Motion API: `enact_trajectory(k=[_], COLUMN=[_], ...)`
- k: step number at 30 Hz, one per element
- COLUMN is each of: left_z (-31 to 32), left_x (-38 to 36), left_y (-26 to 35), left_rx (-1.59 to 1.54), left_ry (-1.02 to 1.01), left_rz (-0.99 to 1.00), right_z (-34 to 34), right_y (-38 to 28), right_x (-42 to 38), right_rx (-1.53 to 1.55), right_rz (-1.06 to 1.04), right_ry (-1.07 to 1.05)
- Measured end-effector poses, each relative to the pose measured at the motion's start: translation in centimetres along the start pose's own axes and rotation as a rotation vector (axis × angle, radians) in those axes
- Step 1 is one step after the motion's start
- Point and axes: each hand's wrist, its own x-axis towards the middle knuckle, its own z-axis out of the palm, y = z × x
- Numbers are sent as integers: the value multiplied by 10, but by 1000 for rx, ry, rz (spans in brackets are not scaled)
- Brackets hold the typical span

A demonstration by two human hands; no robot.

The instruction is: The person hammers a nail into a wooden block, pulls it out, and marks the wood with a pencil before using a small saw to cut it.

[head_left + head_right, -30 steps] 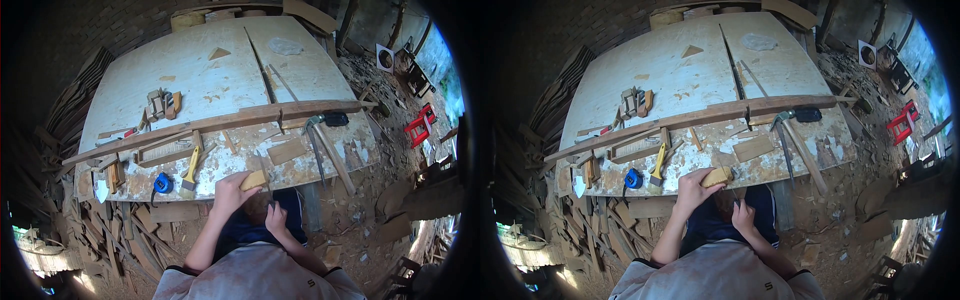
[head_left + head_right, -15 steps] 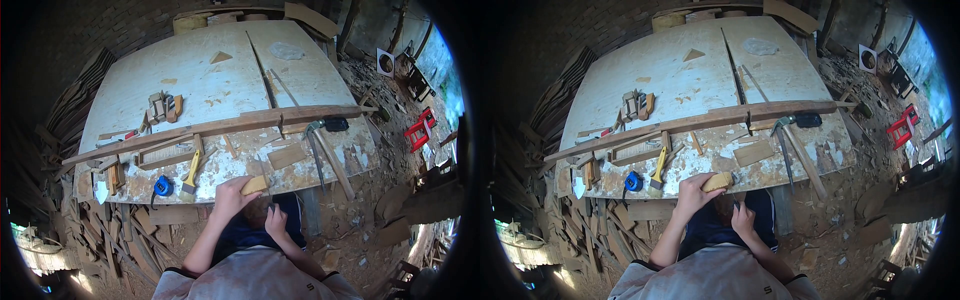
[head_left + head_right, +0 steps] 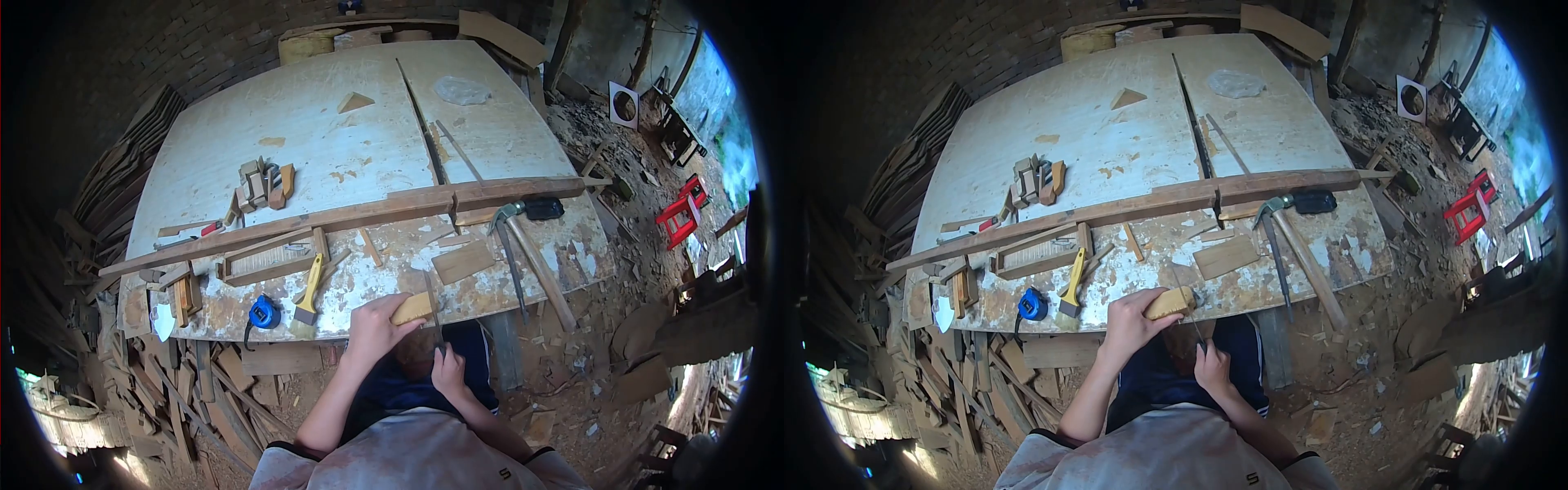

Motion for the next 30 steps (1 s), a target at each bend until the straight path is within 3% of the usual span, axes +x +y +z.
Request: enact_trajectory(k=[4,7,10,15,20,25,30], left_z=[-5,-3,0,-3,-8,-8,-9], left_x=[2,2,-2,0,-4,-1,-5], left_y=[4,1,2,4,11,8,8], left_rx=[-3,1,5,-15,-31,-31,-27], left_ry=[-57,-21,-17,-20,-57,-31,-51], left_rz=[-49,-4,-23,-15,-68,-34,-65], right_z=[-4,16,1,12,-4,16,-5], right_y=[-6,27,-11,20,-15,29,-10], right_x=[9,-21,2,-14,13,-26,4], right_rx=[-2,-2,-17,-31,77,49,63], right_rz=[-12,-31,7,-17,33,36,107], right_ry=[-14,40,11,44,-2,-27,-88])
